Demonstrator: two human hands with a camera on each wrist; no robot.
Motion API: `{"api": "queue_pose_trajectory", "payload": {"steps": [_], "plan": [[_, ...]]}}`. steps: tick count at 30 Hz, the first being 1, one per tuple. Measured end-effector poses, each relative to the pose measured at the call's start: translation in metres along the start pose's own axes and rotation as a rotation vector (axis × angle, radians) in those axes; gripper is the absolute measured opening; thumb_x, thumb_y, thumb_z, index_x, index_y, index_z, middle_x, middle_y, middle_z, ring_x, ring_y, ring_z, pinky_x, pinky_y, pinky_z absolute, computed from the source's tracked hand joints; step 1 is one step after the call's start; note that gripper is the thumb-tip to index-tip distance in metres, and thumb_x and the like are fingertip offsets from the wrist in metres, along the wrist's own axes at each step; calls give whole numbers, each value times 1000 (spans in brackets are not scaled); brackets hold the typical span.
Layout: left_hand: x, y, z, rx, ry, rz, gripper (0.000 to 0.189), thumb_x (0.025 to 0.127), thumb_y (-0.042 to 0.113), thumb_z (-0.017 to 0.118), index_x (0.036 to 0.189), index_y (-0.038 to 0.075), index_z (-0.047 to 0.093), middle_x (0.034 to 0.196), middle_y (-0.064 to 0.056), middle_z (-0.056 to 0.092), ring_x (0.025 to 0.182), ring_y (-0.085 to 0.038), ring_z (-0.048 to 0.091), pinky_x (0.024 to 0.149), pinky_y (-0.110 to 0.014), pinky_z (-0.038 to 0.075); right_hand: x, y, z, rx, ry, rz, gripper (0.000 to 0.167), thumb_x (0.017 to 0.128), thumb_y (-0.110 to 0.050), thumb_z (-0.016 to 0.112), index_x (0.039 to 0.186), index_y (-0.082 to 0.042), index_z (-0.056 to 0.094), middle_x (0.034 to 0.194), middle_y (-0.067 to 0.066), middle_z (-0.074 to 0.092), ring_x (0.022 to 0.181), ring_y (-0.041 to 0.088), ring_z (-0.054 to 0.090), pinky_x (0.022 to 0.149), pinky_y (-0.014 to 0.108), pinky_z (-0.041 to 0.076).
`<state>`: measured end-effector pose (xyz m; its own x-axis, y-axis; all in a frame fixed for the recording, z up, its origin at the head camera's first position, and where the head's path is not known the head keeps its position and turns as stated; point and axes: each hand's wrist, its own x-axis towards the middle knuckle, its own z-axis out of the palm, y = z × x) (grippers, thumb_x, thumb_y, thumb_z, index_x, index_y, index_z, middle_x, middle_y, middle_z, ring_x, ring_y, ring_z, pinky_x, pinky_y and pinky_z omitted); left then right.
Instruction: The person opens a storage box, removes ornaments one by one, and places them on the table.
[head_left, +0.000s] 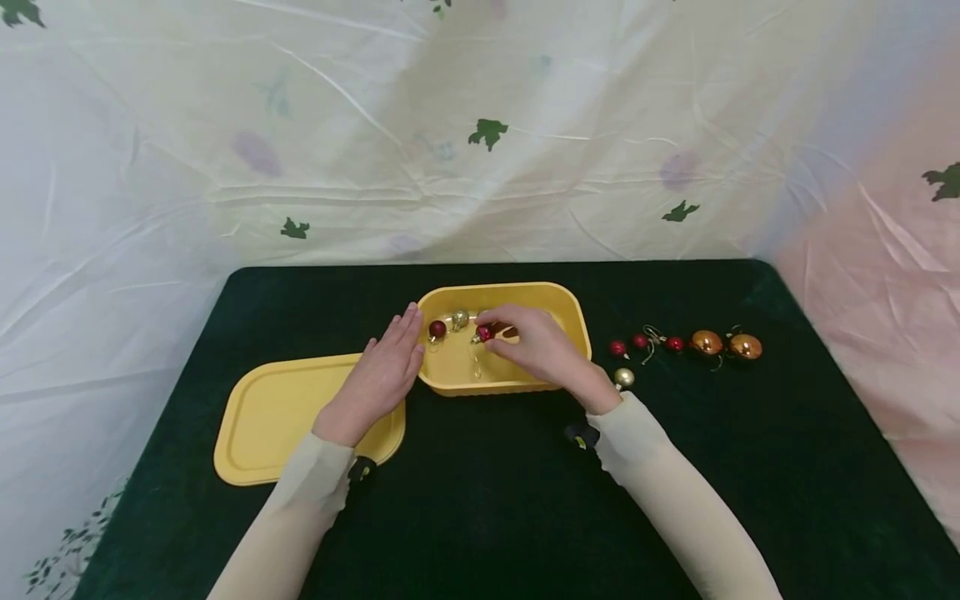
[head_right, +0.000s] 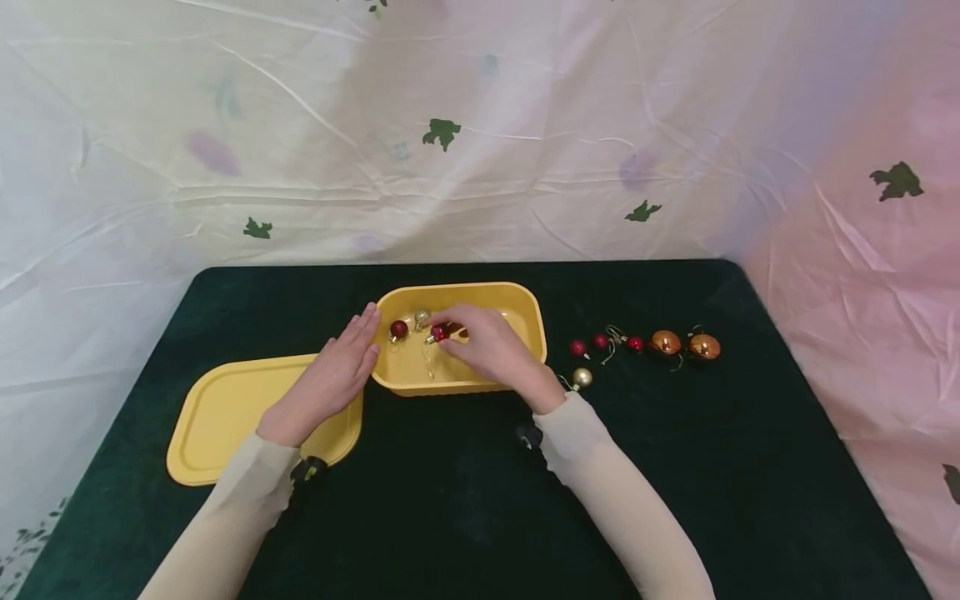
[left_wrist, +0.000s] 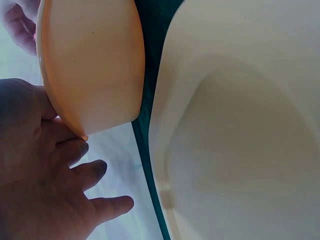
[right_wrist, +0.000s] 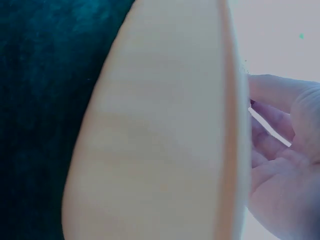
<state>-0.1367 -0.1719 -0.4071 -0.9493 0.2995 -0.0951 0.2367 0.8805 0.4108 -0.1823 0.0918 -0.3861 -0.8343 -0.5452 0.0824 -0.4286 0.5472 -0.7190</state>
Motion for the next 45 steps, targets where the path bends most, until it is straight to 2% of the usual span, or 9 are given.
{"api": "queue_pose_trajectory", "payload": {"steps": [5, 11, 29, 40, 45], "plan": [[0, -1, 0, 1, -7, -1, 61, 114, 33, 34, 167, 11, 14, 174, -4, 5, 158, -32, 14, 121, -65, 21, -11, -3, -9, 37, 29, -22, 34, 98, -12, 73, 131, -9, 70, 127, 4, 70, 112, 20, 67, 98, 42, 56], [-1, 0, 0, -4, -14, -4, 61, 114, 34, 34, 167, 10, 13, 174, -3, 3, 158, -33, 13, 121, -65, 20, -25, -8, -22, 56, 55, -8, 34, 98, -15, 73, 132, -12, 69, 126, 1, 69, 112, 19, 65, 99, 44, 55], [0, -1, 2, -2, -5, 2, 61, 114, 33, 34, 167, 10, 13, 174, -6, 5, 158, -33, 13, 121, -65, 20, -63, 0, -45, -9, 164, 27, 37, 99, -16, 73, 134, -8, 67, 125, 5, 68, 112, 21, 65, 100, 48, 55], [0, 0, 0, -2, -15, -1, 62, 114, 34, 33, 167, 10, 13, 174, -5, 4, 159, -32, 12, 122, -64, 20, -81, 5, -53, -54, 197, 36, 35, 98, -19, 74, 131, -9, 68, 122, 5, 69, 110, 25, 66, 94, 52, 56], [0, 1, -1, -2, -31, -13, 63, 114, 34, 34, 167, 12, 10, 174, -2, 1, 159, -31, 10, 122, -63, 19, -90, 8, -58, -61, 207, 49, 34, 98, -20, 74, 130, -9, 68, 123, 5, 69, 108, 22, 66, 91, 52, 57]]}}
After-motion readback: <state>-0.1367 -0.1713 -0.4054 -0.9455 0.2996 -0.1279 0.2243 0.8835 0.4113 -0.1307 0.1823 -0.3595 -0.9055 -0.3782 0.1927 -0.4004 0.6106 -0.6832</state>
